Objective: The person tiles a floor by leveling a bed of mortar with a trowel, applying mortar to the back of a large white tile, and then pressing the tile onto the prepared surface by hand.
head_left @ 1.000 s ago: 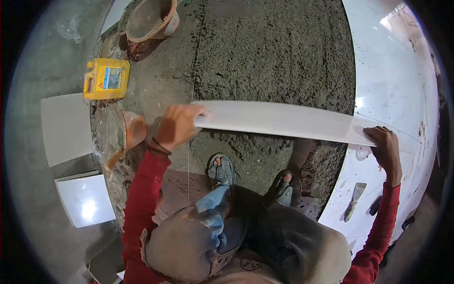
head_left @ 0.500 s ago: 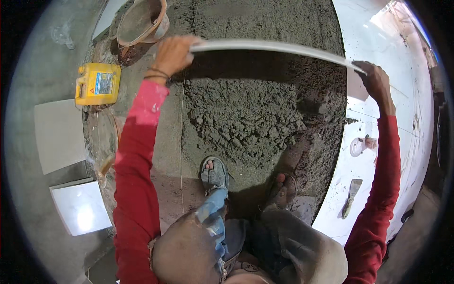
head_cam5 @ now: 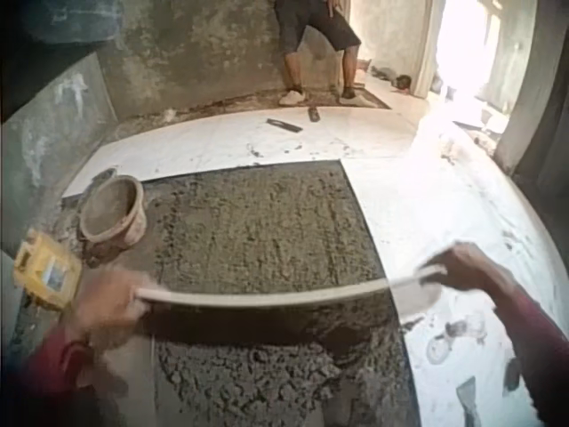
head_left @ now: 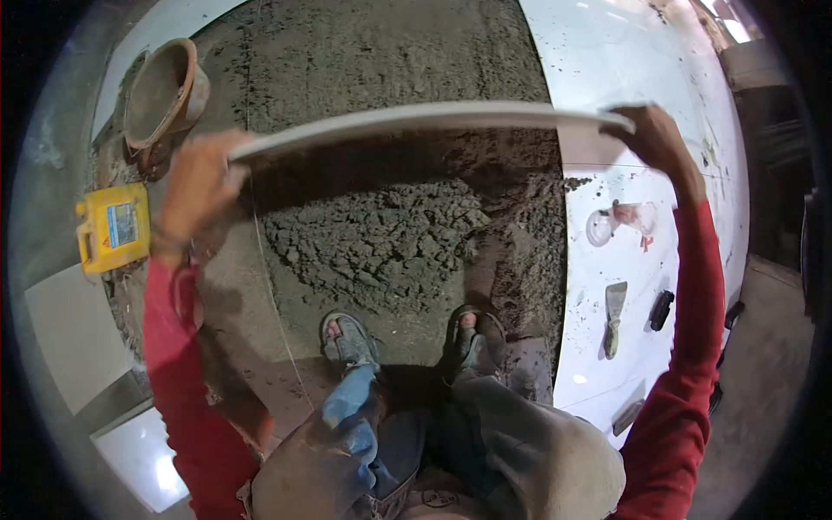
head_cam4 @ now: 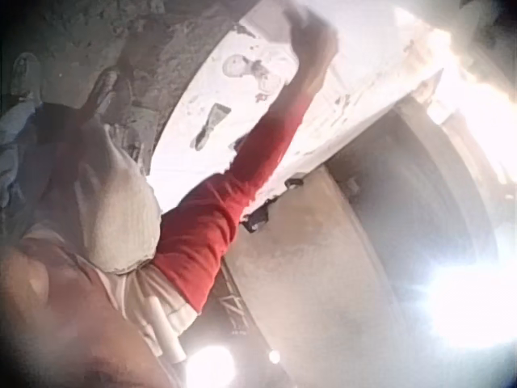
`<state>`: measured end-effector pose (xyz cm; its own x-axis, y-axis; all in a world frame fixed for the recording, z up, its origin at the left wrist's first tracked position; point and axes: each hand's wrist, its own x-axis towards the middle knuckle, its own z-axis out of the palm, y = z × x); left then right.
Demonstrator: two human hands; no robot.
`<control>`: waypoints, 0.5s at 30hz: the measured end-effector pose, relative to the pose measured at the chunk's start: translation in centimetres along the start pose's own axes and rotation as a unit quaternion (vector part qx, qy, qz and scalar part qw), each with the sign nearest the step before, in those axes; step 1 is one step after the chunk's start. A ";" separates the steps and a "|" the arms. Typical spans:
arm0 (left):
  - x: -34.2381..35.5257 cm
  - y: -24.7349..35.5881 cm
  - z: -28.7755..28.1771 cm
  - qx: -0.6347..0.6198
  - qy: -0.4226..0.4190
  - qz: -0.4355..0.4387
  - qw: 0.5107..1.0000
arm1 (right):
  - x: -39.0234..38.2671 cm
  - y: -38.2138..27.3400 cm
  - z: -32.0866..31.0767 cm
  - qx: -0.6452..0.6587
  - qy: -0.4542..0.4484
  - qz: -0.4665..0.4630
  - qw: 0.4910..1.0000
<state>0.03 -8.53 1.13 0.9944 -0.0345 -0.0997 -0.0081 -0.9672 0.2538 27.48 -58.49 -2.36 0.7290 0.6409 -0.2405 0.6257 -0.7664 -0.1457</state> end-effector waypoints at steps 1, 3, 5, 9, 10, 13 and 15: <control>2.4 -1.0 -0.5 0.032 0.024 0.021 0.999 | 2.0 1.3 -0.5 -0.010 0.047 -0.030 0.998; 7.1 -3.1 -1.2 0.069 0.022 0.025 0.997 | 6.4 3.0 -2.3 -0.024 0.045 -0.018 0.999; 10.8 -5.5 0.0 0.085 0.023 0.019 0.996 | 10.4 5.0 -2.6 -0.032 0.030 -0.003 0.999; 13.3 -6.5 0.0 0.064 0.002 -0.036 0.997 | 14.1 6.0 -3.3 -0.054 0.045 0.033 0.997; 13.6 -6.6 -0.2 0.037 -0.001 -0.036 0.999 | 14.6 6.2 -3.9 -0.041 0.043 0.069 0.996; 14.9 -6.6 -0.8 0.048 0.010 -0.041 0.998 | 15.8 7.3 -4.5 -0.086 0.036 0.059 0.994; 15.8 -7.4 -0.2 0.078 0.022 -0.045 0.996 | 15.8 8.1 -5.3 -0.091 0.021 0.054 0.994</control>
<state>15.83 -1.92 -2.15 0.9955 0.0627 -0.0715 0.0692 -0.9933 0.0924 45.53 -54.31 -2.30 0.8030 0.5598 -0.2045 0.5806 -0.8123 0.0563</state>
